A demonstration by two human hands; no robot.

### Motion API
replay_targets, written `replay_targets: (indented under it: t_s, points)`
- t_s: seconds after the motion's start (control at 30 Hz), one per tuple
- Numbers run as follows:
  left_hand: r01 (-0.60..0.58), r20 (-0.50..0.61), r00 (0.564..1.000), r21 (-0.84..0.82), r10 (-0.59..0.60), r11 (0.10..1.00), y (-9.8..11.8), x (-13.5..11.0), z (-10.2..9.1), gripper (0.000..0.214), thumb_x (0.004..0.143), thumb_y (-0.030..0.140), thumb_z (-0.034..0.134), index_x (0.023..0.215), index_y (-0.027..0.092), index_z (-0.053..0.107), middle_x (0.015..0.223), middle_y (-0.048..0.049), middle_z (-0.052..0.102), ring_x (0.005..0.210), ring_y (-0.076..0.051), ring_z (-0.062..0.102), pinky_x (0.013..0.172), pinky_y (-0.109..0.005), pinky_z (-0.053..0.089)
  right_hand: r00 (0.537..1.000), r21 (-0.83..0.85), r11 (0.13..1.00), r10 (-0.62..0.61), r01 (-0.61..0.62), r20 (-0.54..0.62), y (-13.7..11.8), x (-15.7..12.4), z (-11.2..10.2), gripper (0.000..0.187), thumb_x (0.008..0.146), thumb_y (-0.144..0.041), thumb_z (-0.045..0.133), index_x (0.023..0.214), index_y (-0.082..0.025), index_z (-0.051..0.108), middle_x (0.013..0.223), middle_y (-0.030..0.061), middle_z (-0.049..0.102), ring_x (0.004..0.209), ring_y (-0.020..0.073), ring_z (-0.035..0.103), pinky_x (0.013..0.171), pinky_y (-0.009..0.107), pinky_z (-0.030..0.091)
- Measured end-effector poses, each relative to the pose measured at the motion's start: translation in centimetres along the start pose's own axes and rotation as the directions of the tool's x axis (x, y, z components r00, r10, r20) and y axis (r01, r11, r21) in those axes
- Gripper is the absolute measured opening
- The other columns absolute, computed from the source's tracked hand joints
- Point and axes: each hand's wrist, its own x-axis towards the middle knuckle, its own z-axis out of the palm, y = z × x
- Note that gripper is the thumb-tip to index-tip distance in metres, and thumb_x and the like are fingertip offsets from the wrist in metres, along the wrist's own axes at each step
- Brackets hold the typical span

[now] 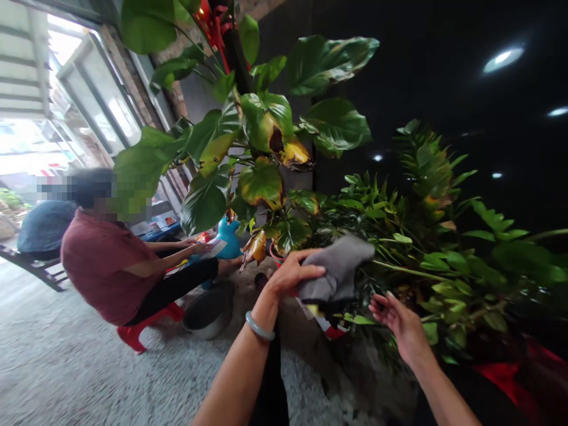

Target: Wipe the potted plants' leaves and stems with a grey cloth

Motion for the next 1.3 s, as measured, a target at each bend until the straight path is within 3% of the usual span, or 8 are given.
replay_targets:
  t_s: [0.17,0.3,0.4,0.67,0.83,0.97,1.17,1.3]
  points:
    - [-0.195,-0.324,0.915,0.170,0.242,0.966,0.1,3.6,0.7,0.056,0.065,0.035,0.070,0.117,0.015,0.066,0.111,-0.0059,0.070,0.103,-0.025,0.062,0.093,-0.034,0.047,1.000,0.010,1.000,-0.007,0.007,-0.011,0.4,0.2,0.6,0.041,0.051,-0.051,0.076,0.069,-0.014,0.071,0.066,0.0112,0.072,0.065,0.0240,0.068,0.059,0.033,0.051]
    - [0.019,-0.020,1.000,0.410,-0.011,0.912,-2.5,2.3,1.4,0.056,0.059,0.033,0.075,0.113,0.018,0.069,0.110,-0.0043,0.071,0.106,-0.027,0.061,0.094,-0.035,0.046,1.000,0.012,1.000,0.020,-0.019,-0.022,0.7,0.2,0.5,0.039,0.051,-0.050,0.076,0.069,-0.016,0.071,0.064,0.0079,0.072,0.059,0.0222,0.067,0.056,0.032,0.051]
    - [0.041,0.232,0.962,0.398,-0.144,0.917,-1.9,0.7,1.6,0.055,0.058,0.036,0.077,0.110,0.019,0.071,0.102,-0.0011,0.072,0.101,-0.026,0.063,0.089,-0.032,0.048,0.999,0.017,0.999,0.039,-0.039,-0.037,0.7,0.4,0.0,0.033,0.054,-0.050,0.074,0.064,-0.019,0.068,0.060,0.0051,0.070,0.057,0.0225,0.065,0.056,0.034,0.052]
    - [-0.257,-0.149,0.948,0.171,0.283,0.951,0.7,3.9,2.9,0.054,0.068,0.033,0.070,0.120,0.018,0.065,0.117,-0.0051,0.068,0.107,-0.025,0.061,0.094,-0.033,0.047,0.997,0.022,0.999,0.033,-0.032,-0.066,1.0,1.0,-0.3,0.037,0.064,-0.055,0.065,0.069,-0.019,0.067,0.066,0.0093,0.071,0.066,0.0251,0.069,0.062,0.036,0.053]
    - [-0.042,0.115,0.993,0.583,-0.031,0.811,-2.8,1.9,3.0,0.049,0.060,0.033,0.077,0.108,0.026,0.072,0.110,-0.0015,0.071,0.106,-0.027,0.062,0.096,-0.035,0.045,0.994,0.041,0.998,0.055,-0.051,-0.091,1.0,1.0,-0.5,0.031,0.063,-0.052,0.066,0.067,-0.021,0.067,0.062,0.0062,0.071,0.059,0.0228,0.067,0.057,0.034,0.052]
    - [0.024,0.265,0.953,0.424,-0.149,0.905,-1.9,0.0,2.2,0.054,0.059,0.039,0.076,0.110,0.023,0.071,0.102,-0.0005,0.073,0.100,-0.025,0.063,0.084,-0.029,0.049,0.993,0.063,0.996,0.074,-0.069,-0.088,0.7,0.9,-0.8,0.030,0.064,-0.052,0.065,0.062,-0.022,0.066,0.059,0.0057,0.070,0.057,0.0227,0.066,0.056,0.035,0.052]
    - [-0.239,-0.235,0.938,0.091,0.254,0.967,2.4,1.7,0.8,0.057,0.065,0.037,0.072,0.119,0.017,0.065,0.109,-0.0041,0.070,0.101,-0.024,0.062,0.087,-0.030,0.049,0.995,0.067,0.995,0.080,-0.076,-0.060,0.3,0.7,-0.4,0.032,0.068,-0.052,0.064,0.063,-0.020,0.067,0.063,0.0082,0.072,0.062,0.0225,0.068,0.059,0.034,0.053]
    - [-0.038,-0.408,0.898,0.305,0.166,0.952,-1.1,2.0,-0.4,0.050,0.067,0.032,0.067,0.114,0.014,0.067,0.107,-0.0062,0.070,0.103,-0.025,0.061,0.091,-0.033,0.047,0.995,0.073,0.995,0.075,-0.070,-0.066,0.3,0.6,-0.1,0.029,0.068,-0.049,0.064,0.063,-0.021,0.068,0.062,0.0067,0.072,0.058,0.0209,0.068,0.054,0.031,0.053]
